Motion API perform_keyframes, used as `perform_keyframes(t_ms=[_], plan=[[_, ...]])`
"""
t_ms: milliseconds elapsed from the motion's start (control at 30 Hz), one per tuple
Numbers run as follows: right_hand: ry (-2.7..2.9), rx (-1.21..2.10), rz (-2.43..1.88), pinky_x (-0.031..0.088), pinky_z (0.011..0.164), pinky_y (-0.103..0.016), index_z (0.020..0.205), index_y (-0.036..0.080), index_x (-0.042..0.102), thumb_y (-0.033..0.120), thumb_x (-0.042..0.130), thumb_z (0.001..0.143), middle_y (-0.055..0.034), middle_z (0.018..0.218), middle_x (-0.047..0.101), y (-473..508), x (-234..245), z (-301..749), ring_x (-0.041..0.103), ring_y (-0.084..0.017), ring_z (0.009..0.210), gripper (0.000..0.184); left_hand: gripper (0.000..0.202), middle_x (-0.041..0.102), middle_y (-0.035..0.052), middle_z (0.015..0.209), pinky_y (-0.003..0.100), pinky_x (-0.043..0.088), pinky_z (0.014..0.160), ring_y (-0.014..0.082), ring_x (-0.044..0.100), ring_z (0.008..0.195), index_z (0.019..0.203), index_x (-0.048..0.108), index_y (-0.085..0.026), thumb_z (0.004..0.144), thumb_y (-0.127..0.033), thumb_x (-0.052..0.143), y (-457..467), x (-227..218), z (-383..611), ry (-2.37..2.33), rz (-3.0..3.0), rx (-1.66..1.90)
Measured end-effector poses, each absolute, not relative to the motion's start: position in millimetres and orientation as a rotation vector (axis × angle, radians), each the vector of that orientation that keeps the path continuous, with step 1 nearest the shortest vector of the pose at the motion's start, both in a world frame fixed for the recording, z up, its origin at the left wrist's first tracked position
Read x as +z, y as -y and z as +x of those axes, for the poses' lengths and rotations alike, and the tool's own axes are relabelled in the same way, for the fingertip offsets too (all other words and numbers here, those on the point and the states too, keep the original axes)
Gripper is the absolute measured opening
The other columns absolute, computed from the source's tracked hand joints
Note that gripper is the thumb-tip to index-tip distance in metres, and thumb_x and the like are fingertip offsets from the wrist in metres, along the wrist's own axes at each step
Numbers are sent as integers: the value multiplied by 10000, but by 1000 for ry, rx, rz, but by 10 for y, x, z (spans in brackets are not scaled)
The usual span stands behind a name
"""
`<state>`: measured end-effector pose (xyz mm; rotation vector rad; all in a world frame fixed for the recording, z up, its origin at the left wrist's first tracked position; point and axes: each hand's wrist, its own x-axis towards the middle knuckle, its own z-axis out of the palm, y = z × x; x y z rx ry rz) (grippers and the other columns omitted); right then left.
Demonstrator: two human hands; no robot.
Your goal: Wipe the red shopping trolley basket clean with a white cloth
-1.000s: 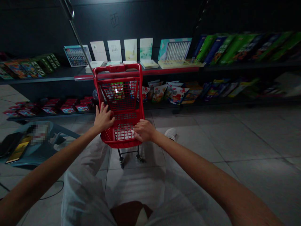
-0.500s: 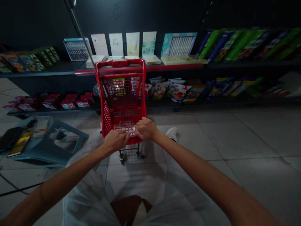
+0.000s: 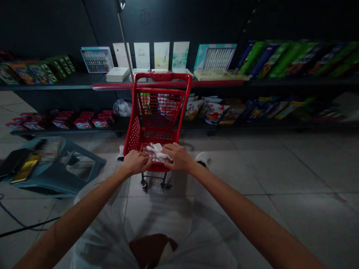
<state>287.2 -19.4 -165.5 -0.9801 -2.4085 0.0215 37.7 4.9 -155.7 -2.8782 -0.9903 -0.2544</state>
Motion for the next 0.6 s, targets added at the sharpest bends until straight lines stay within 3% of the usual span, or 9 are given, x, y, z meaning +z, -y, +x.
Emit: perform_keyframes(t_ms=[367, 600], plan=[[2388, -70, -1034, 446, 889, -391, 1180, 152, 639, 152, 597, 808, -137, 1110, 657, 244, -1689, 2725, 561, -276, 1009, 374, 436, 776, 69, 800, 329, 313, 567, 189, 676, 687, 690, 728, -192, 973, -346, 434, -428, -1580, 195, 1080, -2889, -244], [2390, -106, -1236, 397, 877, -387, 1126, 150, 643, 209, 553, 880, -131, 1077, 655, 177, -1680, 2653, 539, -271, 971, 269, 470, 779, 120, 828, 340, 333, 610, 227, 683, 733, 735, 761, -180, 959, -399, 410, -684, -1690, 260, 1273, -2809, -312]])
